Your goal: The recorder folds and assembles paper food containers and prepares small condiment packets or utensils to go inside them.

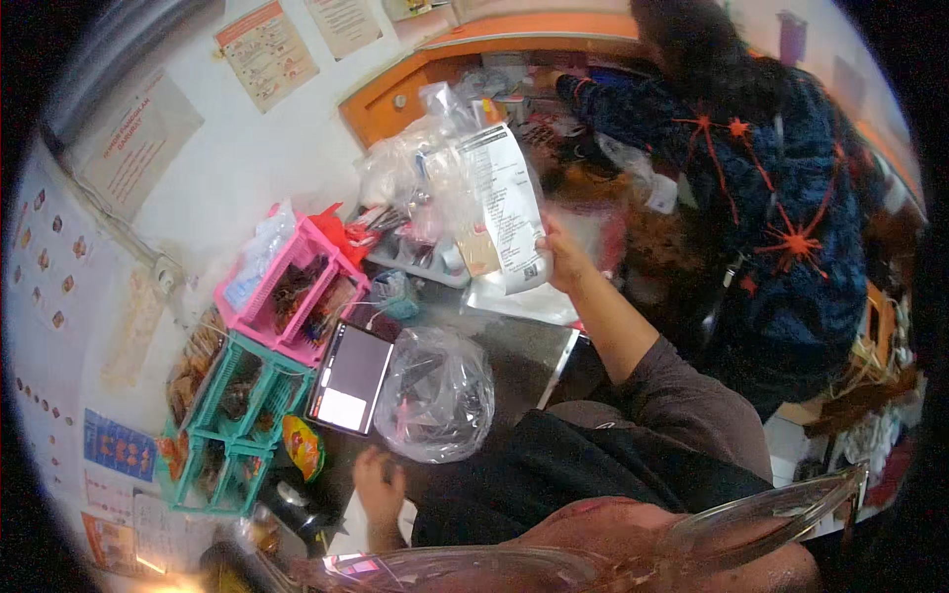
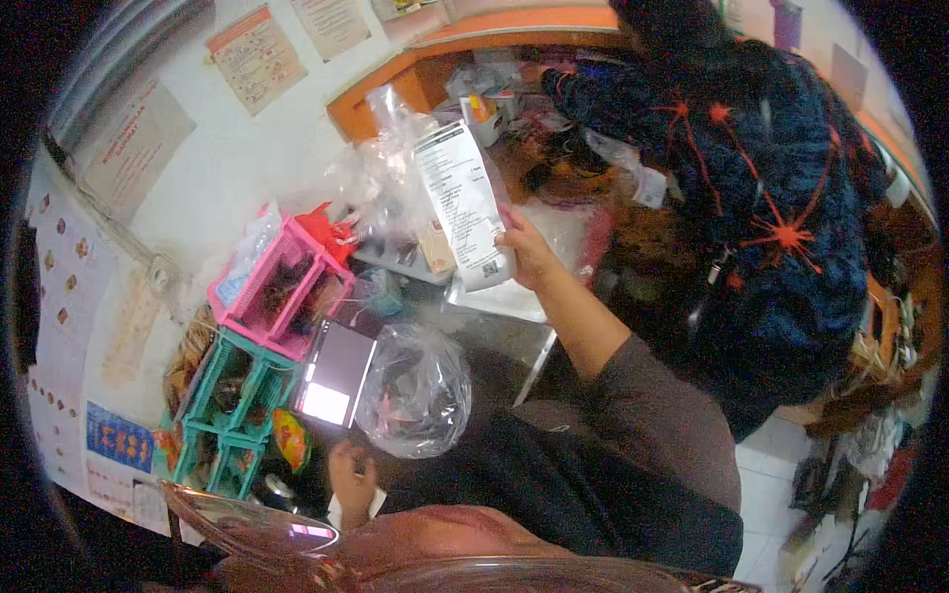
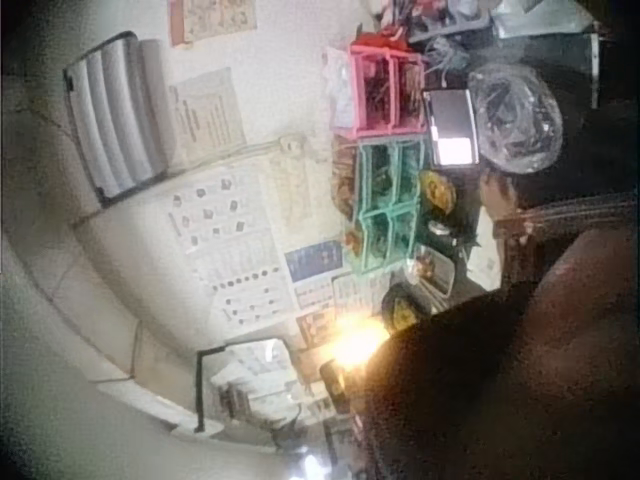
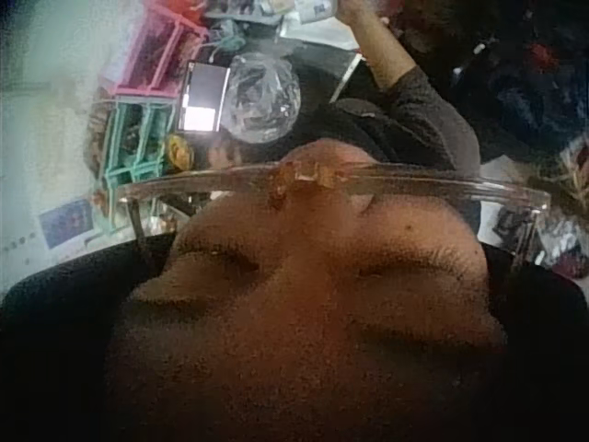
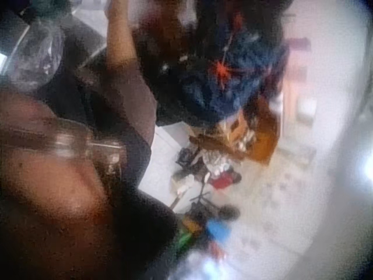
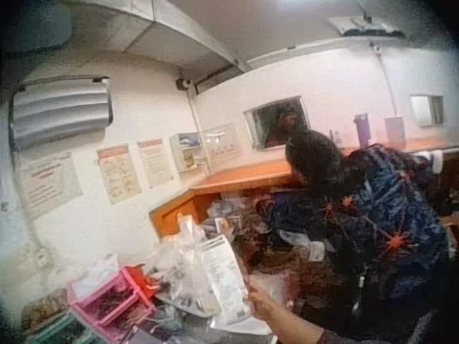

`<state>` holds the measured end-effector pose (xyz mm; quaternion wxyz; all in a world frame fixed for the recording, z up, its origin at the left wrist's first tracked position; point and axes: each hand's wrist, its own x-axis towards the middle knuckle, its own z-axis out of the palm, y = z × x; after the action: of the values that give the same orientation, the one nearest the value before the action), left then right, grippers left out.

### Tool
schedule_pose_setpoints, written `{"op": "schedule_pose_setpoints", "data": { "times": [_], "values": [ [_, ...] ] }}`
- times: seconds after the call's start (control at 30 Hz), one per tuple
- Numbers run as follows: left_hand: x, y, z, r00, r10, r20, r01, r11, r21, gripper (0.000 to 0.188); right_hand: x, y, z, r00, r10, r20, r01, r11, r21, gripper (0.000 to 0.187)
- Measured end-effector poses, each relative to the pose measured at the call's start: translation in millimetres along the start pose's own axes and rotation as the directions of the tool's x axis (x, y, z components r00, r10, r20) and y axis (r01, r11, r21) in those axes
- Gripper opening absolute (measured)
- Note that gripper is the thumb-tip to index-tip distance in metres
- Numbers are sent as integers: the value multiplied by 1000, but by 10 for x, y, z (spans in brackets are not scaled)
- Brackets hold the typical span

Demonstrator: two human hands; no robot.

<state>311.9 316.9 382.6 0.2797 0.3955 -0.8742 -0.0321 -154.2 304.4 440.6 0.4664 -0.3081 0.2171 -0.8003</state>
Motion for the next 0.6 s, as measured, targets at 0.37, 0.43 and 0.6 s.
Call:
{"op": "schedule_pose_setpoints", "data": {
  "times": [0.37,0.43,0.6],
  "values": [
    [1272,1321,-1572,393,756,-524,-887,461,0,23,326,-572,714,955,-103,-277,84,993,-80,39],
    [1307,1493,-1673,335,782,-525,-905,422,51,22,597,-719,838,952,-196,-237,174,978,-111,38],
    [1675,1860,-1417,260,684,-681,-853,493,169,28,1433,-1110,843,938,-276,-209,241,954,-180,39]
  ]
}}
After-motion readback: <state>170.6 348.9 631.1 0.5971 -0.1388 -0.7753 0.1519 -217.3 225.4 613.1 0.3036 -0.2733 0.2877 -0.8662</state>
